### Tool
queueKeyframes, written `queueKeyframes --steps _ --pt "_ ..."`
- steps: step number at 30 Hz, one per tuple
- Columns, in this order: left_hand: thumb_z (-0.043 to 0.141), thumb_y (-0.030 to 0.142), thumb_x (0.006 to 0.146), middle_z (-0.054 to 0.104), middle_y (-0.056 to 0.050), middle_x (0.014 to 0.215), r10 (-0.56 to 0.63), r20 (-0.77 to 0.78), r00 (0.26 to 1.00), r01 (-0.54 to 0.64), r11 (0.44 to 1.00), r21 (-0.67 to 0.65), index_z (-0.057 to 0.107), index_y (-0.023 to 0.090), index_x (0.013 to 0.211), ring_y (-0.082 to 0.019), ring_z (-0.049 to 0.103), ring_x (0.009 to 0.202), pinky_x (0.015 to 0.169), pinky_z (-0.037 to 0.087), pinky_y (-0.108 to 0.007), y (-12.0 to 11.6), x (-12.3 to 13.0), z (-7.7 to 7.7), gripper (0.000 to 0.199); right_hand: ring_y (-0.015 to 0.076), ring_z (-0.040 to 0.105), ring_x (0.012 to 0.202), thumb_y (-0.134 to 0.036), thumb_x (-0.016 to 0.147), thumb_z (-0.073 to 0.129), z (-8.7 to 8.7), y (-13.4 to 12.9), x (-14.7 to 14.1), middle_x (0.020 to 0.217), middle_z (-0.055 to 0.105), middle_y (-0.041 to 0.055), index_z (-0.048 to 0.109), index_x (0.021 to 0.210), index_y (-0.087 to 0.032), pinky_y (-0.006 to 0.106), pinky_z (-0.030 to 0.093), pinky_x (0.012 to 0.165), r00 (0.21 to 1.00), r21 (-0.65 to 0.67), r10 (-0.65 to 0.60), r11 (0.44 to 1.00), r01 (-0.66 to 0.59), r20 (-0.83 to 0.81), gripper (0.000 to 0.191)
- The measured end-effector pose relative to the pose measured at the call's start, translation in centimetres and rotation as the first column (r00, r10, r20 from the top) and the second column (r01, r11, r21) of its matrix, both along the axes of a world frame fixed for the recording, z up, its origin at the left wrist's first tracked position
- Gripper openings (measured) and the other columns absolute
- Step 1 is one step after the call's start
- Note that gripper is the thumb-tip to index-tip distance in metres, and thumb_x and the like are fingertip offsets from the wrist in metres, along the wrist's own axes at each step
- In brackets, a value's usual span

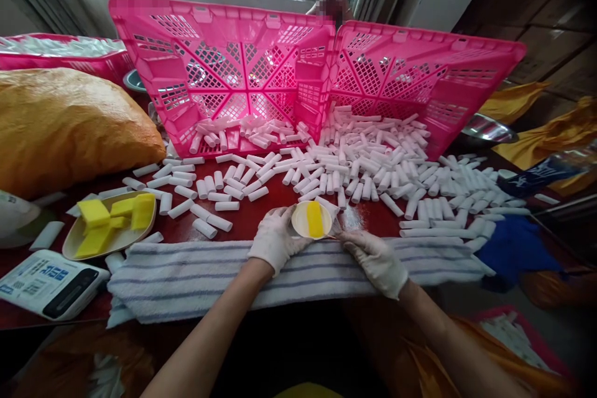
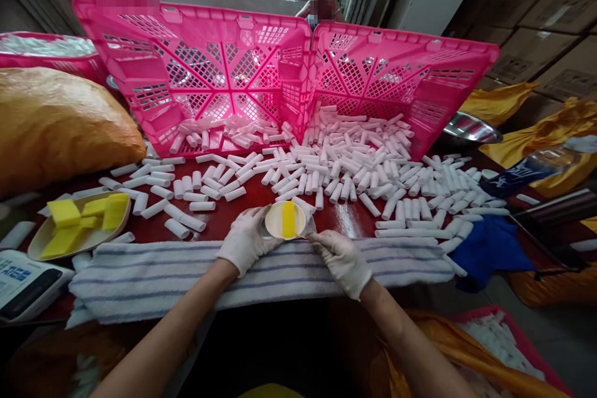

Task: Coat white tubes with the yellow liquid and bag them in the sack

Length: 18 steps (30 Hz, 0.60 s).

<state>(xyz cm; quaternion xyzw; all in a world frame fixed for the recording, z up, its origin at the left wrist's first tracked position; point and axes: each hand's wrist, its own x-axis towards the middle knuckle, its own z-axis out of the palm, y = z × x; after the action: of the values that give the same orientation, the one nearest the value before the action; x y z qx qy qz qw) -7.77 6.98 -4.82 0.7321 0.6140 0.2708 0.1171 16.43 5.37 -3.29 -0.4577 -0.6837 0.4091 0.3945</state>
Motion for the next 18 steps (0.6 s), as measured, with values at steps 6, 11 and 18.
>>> queueKeyframes --steps 6,11,18 --pt "0.066 0.061 0.066 0.058 -0.010 0.118 -0.002 -0.002 1.000 0.002 1.000 0.017 0.048 0.022 0.130 -0.029 0.051 0.111 0.098 0.041 -0.042 0.0 0.1 0.2 0.077 0.0154 0.062 0.067 -0.048 0.078 0.065 2.6 0.8 0.6 0.079 0.068 0.0052 0.068 0.087 -0.019 0.027 0.052 0.062 0.948 -0.037 -0.292 0.956 0.290 -0.127 0.030" --pt "0.069 0.059 0.065 0.058 -0.010 0.119 0.010 0.026 1.000 -0.010 1.000 0.009 0.050 0.022 0.129 -0.029 0.051 0.113 0.098 0.041 -0.043 -0.1 0.0 0.2 0.077 0.0145 0.059 0.065 -0.054 0.081 0.058 5.3 6.3 -2.2 0.074 0.067 0.0046 0.067 0.081 -0.018 0.027 0.049 0.060 0.987 0.040 -0.156 0.987 0.157 -0.025 0.037" --pt "0.070 0.053 0.066 0.058 -0.012 0.120 -0.048 0.070 0.996 0.047 0.999 0.018 0.050 0.018 0.128 -0.029 0.051 0.113 0.099 0.041 -0.042 0.0 -0.3 0.4 0.074 0.0161 0.057 0.063 -0.054 0.082 0.051 2.2 9.7 -6.8 0.068 0.064 0.0039 0.065 0.072 -0.020 0.030 0.048 0.061 0.993 -0.015 0.021 1.000 -0.020 0.114 0.039"
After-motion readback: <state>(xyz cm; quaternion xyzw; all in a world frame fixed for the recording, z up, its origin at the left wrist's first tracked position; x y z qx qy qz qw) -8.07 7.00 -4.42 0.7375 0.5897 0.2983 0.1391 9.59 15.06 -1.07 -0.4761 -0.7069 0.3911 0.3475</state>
